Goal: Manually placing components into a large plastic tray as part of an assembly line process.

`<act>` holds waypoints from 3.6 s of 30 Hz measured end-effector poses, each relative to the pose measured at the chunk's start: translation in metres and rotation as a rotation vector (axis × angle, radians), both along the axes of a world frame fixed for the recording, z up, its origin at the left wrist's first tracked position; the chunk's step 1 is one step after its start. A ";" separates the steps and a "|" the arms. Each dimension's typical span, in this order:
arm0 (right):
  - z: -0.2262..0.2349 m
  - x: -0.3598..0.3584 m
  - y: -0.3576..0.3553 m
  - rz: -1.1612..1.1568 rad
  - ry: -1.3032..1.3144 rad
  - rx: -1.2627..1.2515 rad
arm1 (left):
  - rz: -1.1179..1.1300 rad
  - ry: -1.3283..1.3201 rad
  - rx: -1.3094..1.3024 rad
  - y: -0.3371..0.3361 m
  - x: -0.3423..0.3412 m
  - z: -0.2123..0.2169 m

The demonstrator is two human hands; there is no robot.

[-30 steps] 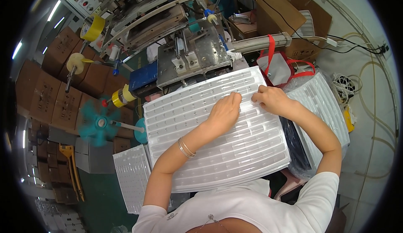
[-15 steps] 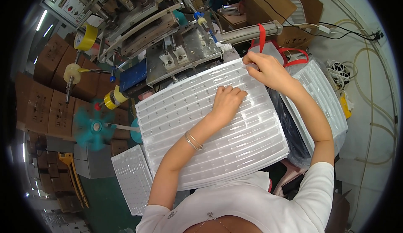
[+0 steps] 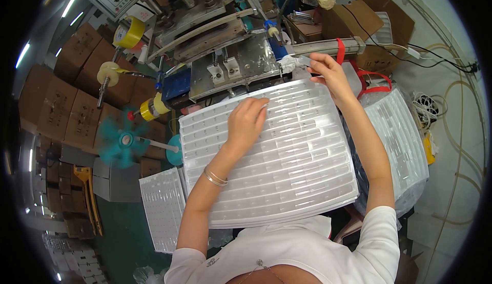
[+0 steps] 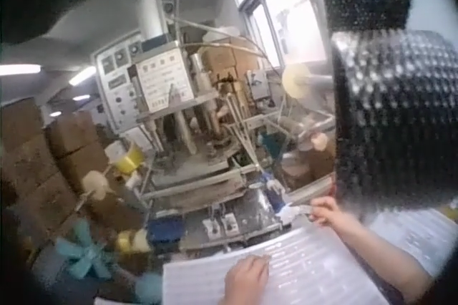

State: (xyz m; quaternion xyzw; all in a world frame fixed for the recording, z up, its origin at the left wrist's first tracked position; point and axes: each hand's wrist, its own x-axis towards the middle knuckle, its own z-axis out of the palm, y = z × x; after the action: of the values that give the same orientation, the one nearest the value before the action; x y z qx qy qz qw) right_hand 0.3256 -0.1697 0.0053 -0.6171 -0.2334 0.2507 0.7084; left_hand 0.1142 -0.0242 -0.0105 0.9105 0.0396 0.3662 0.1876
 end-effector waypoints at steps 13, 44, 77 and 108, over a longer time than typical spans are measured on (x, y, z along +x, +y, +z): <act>0.020 -0.049 0.055 0.108 -0.691 -0.032 | 0.669 -0.070 0.069 0.069 -0.007 0.019; 0.045 -0.017 0.051 -0.149 -0.915 -0.098 | -0.083 0.033 -0.079 -0.016 0.037 0.011; 0.001 -0.223 0.116 0.688 -1.329 -0.042 | 0.552 -0.004 -0.701 0.038 -0.276 -0.019; 0.000 -0.313 0.145 0.728 -1.709 -0.357 | 0.573 -0.201 -1.055 -0.023 -0.359 -0.129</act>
State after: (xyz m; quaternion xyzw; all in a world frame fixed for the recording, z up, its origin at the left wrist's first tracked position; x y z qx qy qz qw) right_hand 0.0125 -0.0242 0.0050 -0.5803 -0.8099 -0.0486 0.0706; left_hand -0.2446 -0.0467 -0.1398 0.6089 0.4412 0.4174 0.5102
